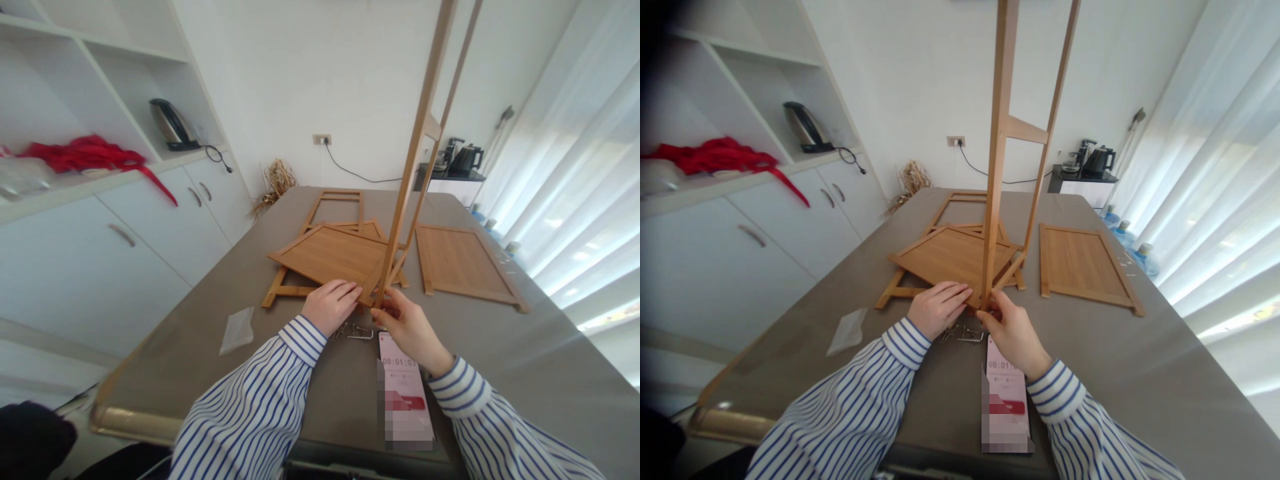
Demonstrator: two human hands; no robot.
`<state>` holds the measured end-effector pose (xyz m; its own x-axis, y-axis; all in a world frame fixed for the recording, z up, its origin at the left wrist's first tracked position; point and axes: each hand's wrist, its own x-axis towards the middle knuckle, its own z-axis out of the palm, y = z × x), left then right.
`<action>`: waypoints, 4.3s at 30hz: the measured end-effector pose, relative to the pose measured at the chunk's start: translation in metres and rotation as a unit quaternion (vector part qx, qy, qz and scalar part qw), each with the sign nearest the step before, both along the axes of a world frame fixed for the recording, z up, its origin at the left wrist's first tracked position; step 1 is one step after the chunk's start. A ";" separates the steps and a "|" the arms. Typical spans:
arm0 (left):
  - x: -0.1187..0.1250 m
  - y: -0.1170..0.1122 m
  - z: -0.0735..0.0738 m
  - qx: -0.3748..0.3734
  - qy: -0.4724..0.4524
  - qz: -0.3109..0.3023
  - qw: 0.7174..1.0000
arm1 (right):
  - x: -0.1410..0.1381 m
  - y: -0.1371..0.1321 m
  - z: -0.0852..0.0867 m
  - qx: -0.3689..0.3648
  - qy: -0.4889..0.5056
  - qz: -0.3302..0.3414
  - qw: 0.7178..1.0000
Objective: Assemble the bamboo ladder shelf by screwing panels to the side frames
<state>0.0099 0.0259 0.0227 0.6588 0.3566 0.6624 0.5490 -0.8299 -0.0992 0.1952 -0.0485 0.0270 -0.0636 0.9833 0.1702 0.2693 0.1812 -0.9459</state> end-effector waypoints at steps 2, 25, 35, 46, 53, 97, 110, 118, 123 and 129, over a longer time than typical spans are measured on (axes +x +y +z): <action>0.000 0.000 0.000 -0.001 0.002 0.000 1.000 | -0.001 0.000 0.001 0.000 -0.001 0.000 1.000; -0.006 0.000 0.000 -0.013 0.000 -0.003 1.000 | 0.006 0.009 0.004 -0.047 0.102 0.083 0.990; -0.008 0.001 0.002 -0.022 -0.003 -0.015 1.000 | 0.007 0.013 0.003 -0.037 0.092 0.092 0.991; -0.009 0.002 0.000 -0.016 0.000 -0.023 1.000 | 0.006 0.011 0.006 -0.041 0.038 0.072 0.996; -0.011 0.003 0.000 -0.015 0.003 -0.023 1.000 | 0.004 0.010 0.009 -0.124 0.106 0.097 0.982; -0.013 -0.002 0.007 0.006 -0.026 -0.035 0.999 | 0.017 0.023 -0.007 -0.085 0.198 0.179 0.960; -0.012 0.001 0.008 0.012 -0.031 -0.025 0.999 | 0.017 0.020 0.000 -0.087 0.198 0.176 0.960; -0.011 -0.001 0.010 0.004 -0.023 -0.023 0.999 | 0.017 0.020 0.002 -0.051 0.181 0.181 0.965; -0.011 -0.002 0.011 -0.005 -0.017 -0.028 0.999 | 0.016 0.019 0.004 -0.054 0.180 0.181 0.965; -0.011 -0.002 0.013 -0.010 -0.023 -0.024 0.999 | 0.015 0.019 0.009 -0.053 0.172 0.186 0.966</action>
<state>-0.0012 0.0238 0.0353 0.6445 0.3390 0.6853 0.5117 -0.8572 -0.0572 0.2100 -0.0295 0.0356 -0.3736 0.9162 0.1446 -0.1291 0.1030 -0.9863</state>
